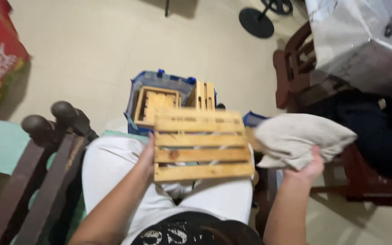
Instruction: Wiping down slatted wooden trays with a cloth to remove dust or debris.
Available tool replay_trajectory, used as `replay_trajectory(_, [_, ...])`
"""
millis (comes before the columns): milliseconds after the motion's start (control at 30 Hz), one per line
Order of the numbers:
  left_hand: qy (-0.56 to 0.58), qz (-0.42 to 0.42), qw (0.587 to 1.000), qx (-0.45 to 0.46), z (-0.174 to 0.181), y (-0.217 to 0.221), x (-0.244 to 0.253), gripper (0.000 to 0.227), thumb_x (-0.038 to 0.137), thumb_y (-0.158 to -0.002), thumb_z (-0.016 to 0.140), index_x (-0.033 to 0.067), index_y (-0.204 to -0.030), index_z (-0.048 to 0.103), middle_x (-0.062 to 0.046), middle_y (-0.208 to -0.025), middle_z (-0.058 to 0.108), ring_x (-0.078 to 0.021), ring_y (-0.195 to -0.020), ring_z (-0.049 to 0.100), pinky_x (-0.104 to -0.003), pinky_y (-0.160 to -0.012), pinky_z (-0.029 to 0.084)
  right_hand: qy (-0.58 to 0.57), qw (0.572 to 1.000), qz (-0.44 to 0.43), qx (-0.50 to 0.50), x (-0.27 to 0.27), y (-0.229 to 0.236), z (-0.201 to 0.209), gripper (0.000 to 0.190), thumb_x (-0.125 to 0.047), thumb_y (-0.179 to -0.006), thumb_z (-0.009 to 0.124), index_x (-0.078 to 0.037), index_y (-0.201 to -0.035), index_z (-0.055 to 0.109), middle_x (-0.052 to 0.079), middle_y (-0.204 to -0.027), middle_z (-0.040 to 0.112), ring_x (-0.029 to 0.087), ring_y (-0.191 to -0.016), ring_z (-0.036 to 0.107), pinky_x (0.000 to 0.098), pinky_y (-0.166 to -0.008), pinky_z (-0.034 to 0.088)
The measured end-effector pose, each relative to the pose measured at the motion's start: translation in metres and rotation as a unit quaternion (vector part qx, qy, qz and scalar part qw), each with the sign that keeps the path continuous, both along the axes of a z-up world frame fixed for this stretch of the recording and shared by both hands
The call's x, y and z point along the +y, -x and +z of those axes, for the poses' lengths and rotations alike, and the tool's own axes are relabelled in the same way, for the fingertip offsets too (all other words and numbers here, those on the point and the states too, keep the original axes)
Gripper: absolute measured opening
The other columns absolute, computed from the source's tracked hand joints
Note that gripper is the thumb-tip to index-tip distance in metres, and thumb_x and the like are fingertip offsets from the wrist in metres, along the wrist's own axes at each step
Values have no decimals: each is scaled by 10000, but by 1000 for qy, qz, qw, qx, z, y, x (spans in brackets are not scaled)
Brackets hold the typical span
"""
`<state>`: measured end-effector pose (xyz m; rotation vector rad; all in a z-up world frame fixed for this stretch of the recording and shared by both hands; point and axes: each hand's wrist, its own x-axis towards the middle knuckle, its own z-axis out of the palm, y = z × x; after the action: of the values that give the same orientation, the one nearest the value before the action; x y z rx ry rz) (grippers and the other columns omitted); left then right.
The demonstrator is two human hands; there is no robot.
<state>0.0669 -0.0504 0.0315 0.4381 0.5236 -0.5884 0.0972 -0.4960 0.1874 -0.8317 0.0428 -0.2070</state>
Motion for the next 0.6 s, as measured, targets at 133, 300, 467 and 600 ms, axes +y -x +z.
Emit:
replay_trajectory(133, [-119, 120, 979, -109, 44, 7, 18, 876, 776, -883, 362, 138, -1466, 502, -164, -1412, 629, -343, -1228, 655, -548, -990, 557, -41, 994, -90, -38, -37, 10, 1, 614, -315, -1051, 371, -58, -1609, 374, 190, -1659, 438, 458, -1548, 417, 640, -1239, 298])
replay_trajectory(300, [-309, 189, 853, -375, 67, 24, 30, 780, 776, -1010, 443, 79, -1240, 708, -131, -1154, 734, -258, -1053, 693, -398, -914, 577, -90, 987, -132, -30, -49, 29, 22, 648, -322, -1033, 366, -10, -1602, 358, 248, -1633, 436, 511, -1511, 436, 678, -1229, 320])
replay_trajectory(467, [-575, 25, 280, -768, 149, 24, -3, 548, 650, -840, 686, 145, -653, 581, -35, -638, 551, -251, -606, 591, -385, -543, 434, -152, 973, -159, -74, -49, 34, 51, 695, -331, -1011, 360, 50, -1592, 338, 320, -1600, 434, 577, -1465, 460, 725, -1215, 348])
replay_trajectory(600, [-536, 5, 202, -820, 115, 16, -15, 541, 594, -864, 723, 152, -620, 530, -18, -641, 554, -221, -599, 598, -358, -530, 445, -82, 971, -218, -59, -32, 28, 27, 648, -355, -982, 441, 1, -1517, 361, 285, -1532, 477, 528, -1426, 505, 709, -1160, 423])
